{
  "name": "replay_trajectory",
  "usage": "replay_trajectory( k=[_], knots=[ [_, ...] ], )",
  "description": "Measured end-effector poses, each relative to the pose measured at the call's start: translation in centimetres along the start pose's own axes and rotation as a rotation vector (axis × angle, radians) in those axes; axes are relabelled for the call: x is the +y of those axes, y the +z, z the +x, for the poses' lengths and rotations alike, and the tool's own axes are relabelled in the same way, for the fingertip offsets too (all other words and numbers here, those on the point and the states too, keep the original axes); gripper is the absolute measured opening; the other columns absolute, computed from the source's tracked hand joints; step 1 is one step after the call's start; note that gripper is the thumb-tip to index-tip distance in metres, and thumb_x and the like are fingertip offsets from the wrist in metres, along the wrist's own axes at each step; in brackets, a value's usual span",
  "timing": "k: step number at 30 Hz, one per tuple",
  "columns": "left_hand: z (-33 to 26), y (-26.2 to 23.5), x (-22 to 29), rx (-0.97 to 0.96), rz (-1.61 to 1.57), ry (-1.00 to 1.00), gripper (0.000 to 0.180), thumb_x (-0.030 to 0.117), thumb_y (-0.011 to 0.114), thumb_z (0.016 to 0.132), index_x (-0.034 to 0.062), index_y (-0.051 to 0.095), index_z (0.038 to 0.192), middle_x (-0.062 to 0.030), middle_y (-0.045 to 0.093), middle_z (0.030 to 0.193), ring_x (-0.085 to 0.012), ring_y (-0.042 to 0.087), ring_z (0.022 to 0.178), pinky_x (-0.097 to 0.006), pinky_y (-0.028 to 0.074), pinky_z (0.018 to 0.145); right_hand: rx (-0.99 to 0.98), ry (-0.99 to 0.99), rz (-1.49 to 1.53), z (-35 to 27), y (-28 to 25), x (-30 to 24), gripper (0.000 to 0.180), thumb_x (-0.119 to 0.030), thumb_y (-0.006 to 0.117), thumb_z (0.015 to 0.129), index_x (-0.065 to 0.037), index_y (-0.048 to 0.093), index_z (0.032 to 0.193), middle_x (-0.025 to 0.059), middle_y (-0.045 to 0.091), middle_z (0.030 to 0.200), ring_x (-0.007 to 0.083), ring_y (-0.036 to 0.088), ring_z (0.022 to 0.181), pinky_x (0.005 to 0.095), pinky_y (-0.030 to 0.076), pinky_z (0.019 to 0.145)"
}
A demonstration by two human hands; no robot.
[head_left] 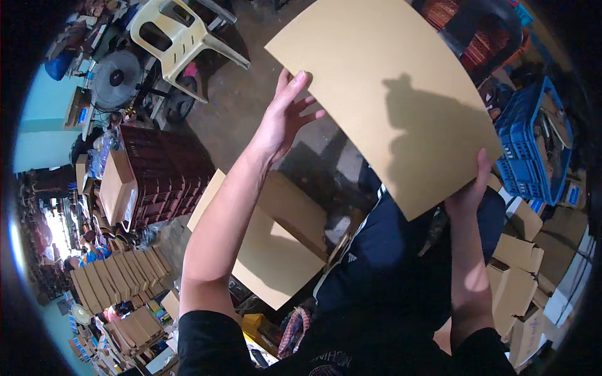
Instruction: Folding and assembling cardboard boxes.
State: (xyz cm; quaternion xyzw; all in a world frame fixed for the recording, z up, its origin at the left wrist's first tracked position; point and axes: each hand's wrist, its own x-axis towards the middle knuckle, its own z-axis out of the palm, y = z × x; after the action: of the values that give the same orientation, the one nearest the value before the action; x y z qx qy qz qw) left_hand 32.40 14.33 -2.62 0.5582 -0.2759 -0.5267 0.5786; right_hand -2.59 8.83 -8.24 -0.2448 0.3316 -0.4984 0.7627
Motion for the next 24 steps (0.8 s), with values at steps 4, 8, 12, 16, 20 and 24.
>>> replay_trajectory(
  k=[4, 8, 12, 16, 20, 24],
  knots=[
    [1.2, 1.3, -2.6, 0.09, -0.206, -0.107, 0.082, 0.063, 0.064, 0.097, 0.0086, 0.045, 0.155, -0.0156, 0.054, 0.153, -0.0319, 0.052, 0.141, -0.053, 0.038, 0.12, 0.107, -0.065, -0.05, 0.7, 2.5, 5.1, 0.046, -0.038, 0.051, 0.112, -0.009, 0.05, 0.147, 0.0077, 0.061, 0.139, 0.0223, 0.062, 0.126, 0.0416, 0.054, 0.104],
    [0.8, 4.3, -7.8, -0.065, -0.243, -0.295, 0.081, 0.058, 0.066, 0.098, 0.0077, 0.044, 0.157, -0.0141, 0.053, 0.155, -0.0264, 0.051, 0.143, -0.044, 0.042, 0.119, 0.2, -0.163, -0.041, 3.6, 5.0, 8.0, 0.059, -0.033, 0.074, 0.099, -0.022, 0.038, 0.145, 0.0018, 0.051, 0.139, 0.0179, 0.056, 0.125, 0.0413, 0.049, 0.101],
    [3.9, 3.4, -8.5, -0.101, -0.204, -0.272, 0.09, 0.068, 0.06, 0.097, 0.0083, 0.04, 0.161, -0.0136, 0.051, 0.159, -0.0282, 0.048, 0.146, -0.043, 0.038, 0.119, 0.236, -0.029, -0.1, 7.1, 4.7, 7.8, 0.068, -0.042, 0.076, 0.095, -0.024, 0.035, 0.147, 0.0025, 0.051, 0.138, 0.017, 0.053, 0.125, 0.0414, 0.048, 0.095],
    [8.3, 2.4, -10.3, 0.004, -0.275, -0.178, 0.088, 0.067, 0.058, 0.097, 0.005, 0.043, 0.158, -0.0181, 0.055, 0.153, -0.0302, 0.052, 0.142, -0.045, 0.04, 0.118, 0.127, 0.149, -0.185, 10.2, 2.1, 6.6, 0.081, -0.042, 0.075, 0.096, -0.022, 0.026, 0.158, 0.0052, 0.048, 0.148, 0.0208, 0.051, 0.132, 0.0436, 0.046, 0.103],
    [8.9, -1.5, -17.8, 0.229, -0.513, -0.121, 0.081, 0.061, 0.059, 0.098, 0.0045, 0.048, 0.155, -0.0177, 0.057, 0.151, -0.0325, 0.055, 0.138, -0.045, 0.043, 0.117, -0.047, 0.13, -0.747, 8.0, 0.9, 2.8, 0.092, -0.038, 0.071, 0.1, -0.011, 0.018, 0.169, 0.0134, 0.034, 0.167, 0.0305, 0.047, 0.144, 0.0435, 0.038, 0.118],
    [9.1, -5.9, -27.6, 0.446, -0.532, -0.133, 0.075, 0.052, 0.066, 0.097, 0.0079, 0.048, 0.155, -0.0141, 0.056, 0.153, -0.0315, 0.052, 0.141, -0.046, 0.039, 0.119, -0.187, -0.11, -1.165, 4.0, -8.6, -4.9, 0.065, -0.015, 0.071, 0.1, -0.008, 0.044, 0.159, 0.0124, 0.048, 0.161, 0.0285, 0.047, 0.146, 0.0417, 0.038, 0.119]
  ],
)
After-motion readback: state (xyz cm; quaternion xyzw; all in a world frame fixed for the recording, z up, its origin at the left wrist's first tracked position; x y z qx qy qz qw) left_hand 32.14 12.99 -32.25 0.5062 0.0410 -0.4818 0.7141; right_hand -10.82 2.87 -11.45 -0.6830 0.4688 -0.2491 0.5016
